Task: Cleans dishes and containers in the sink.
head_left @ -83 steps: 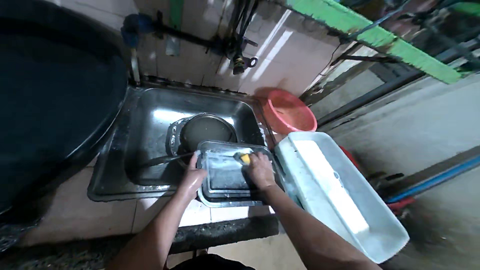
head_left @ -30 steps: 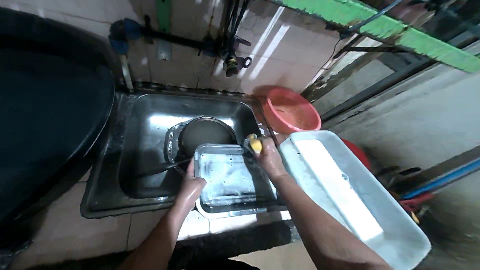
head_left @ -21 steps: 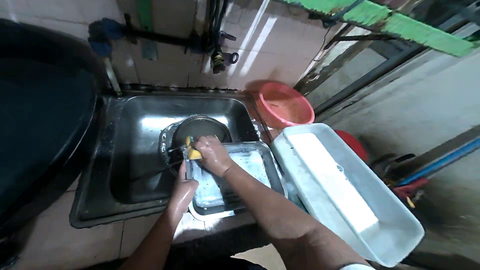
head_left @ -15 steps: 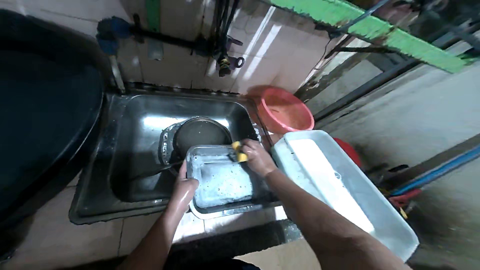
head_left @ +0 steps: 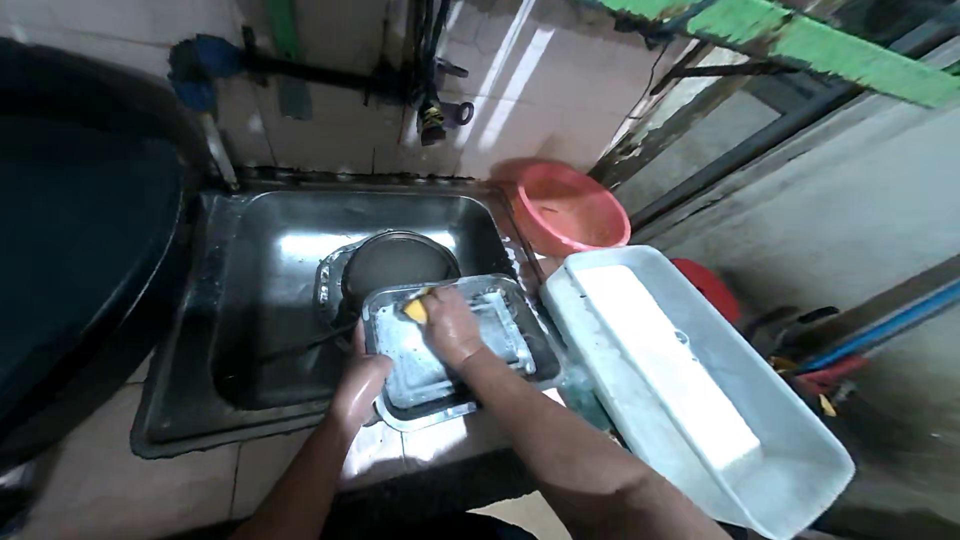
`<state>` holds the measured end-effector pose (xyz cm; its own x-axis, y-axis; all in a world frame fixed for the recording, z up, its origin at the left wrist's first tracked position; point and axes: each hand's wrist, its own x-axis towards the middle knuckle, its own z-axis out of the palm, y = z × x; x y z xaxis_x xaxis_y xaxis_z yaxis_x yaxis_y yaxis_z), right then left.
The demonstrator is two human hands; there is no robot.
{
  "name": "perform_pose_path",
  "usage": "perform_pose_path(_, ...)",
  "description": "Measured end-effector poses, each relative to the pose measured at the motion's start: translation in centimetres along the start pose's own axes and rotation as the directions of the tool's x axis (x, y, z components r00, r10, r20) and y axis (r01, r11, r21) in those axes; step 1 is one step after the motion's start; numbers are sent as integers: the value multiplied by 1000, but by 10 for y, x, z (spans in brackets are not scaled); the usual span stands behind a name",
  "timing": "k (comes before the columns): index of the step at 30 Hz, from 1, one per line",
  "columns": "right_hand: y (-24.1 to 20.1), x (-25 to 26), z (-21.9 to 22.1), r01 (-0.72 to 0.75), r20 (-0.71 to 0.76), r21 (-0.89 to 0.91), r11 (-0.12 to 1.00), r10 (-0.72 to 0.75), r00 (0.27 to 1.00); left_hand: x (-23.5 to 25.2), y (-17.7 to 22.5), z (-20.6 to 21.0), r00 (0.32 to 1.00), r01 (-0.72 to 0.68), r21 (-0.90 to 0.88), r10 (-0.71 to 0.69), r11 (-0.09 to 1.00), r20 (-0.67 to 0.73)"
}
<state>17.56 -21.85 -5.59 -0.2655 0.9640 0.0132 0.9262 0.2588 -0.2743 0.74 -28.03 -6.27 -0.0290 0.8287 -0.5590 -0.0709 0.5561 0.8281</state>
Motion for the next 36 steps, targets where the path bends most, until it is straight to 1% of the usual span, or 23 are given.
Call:
perform_pose_path(2, -13, 1, 2, 70, 53, 0, 998, -70, 996, -2, 1, 1, 1000, -14, 25, 15, 1000, -16)
perform_pose_path(4, 1, -4, -2, 109, 81, -22, 994, -107, 991, -4, 3, 2, 998, -42, 31, 43, 999, -38)
perform_pose_path(5, 17, -8, -6, 96, 84, -44, 994, -92, 992, -5, 4, 3, 998, -55, 8, 55, 998, -44)
perform_pose_path(8, 65, -18, -30, -66, 135, -136, 989, 85, 987, -5, 2, 2, 996, -81, -75, 79, 994, -30)
perform_pose_path(10, 82, -21, -42, -126, 150, -167, 978, 151, 977, -5, 0, 2, 993, -114, -99, 114, 989, -14)
perform_pose_path(11, 83, -24, -45, -155, 159, -173, 973, 183, 970, -6, -1, 2, 992, -123, -94, 122, 988, -12)
perform_pose_path(14, 71, -43, -49, -323, 235, -169, 931, 357, 904, -8, 2, 2, 991, -135, -67, 134, 989, -16)
perform_pose_path(16, 54, -60, -56, -376, 323, -158, 913, 408, 854, -8, 0, 2, 990, -140, -71, 139, 988, -22)
perform_pose_path(18, 30, -72, -64, -337, 445, -149, 930, 367, 817, -8, 2, 2, 990, -138, -60, 137, 989, -25)
perform_pose_path(20, 7, -76, -58, -219, 501, -110, 969, 245, 830, -8, 2, 2, 993, -121, -26, 120, 992, -20)
perform_pose_path(22, -7, -63, -41, -110, 452, -64, 992, 127, 883, -8, 5, 1, 996, -87, 10, 87, 996, -18)
perform_pose_path(24, -17, -35, -25, -51, 357, -17, 999, 53, 933, -6, 3, 1, 998, -65, 15, 65, 998, -9)
perform_pose_path(27, -39, 8, -10, -91, 286, 8, 996, 85, 954, 0, -5, 1, 999, -52, -67, 53, 996, 11)
perform_pose_path(29, -51, 17, -5, -108, 296, -9, 994, 105, 949, 2, -9, -1, 998, -61, -131, 64, 989, 19)
perform_pose_path(31, -57, 11, -6, -67, 340, -22, 998, 70, 938, 2, -11, -1, 996, -89, -139, 89, 986, -1)
perform_pose_path(34, -55, -20, -15, 103, 422, 1, 995, -94, 902, -1, -11, 0, 990, -141, -136, 136, 981, -47)
perform_pose_path(36, -48, -39, -21, 205, 448, 49, 978, -205, 870, -1, -10, -1, 988, -152, -132, 148, 980, -38)
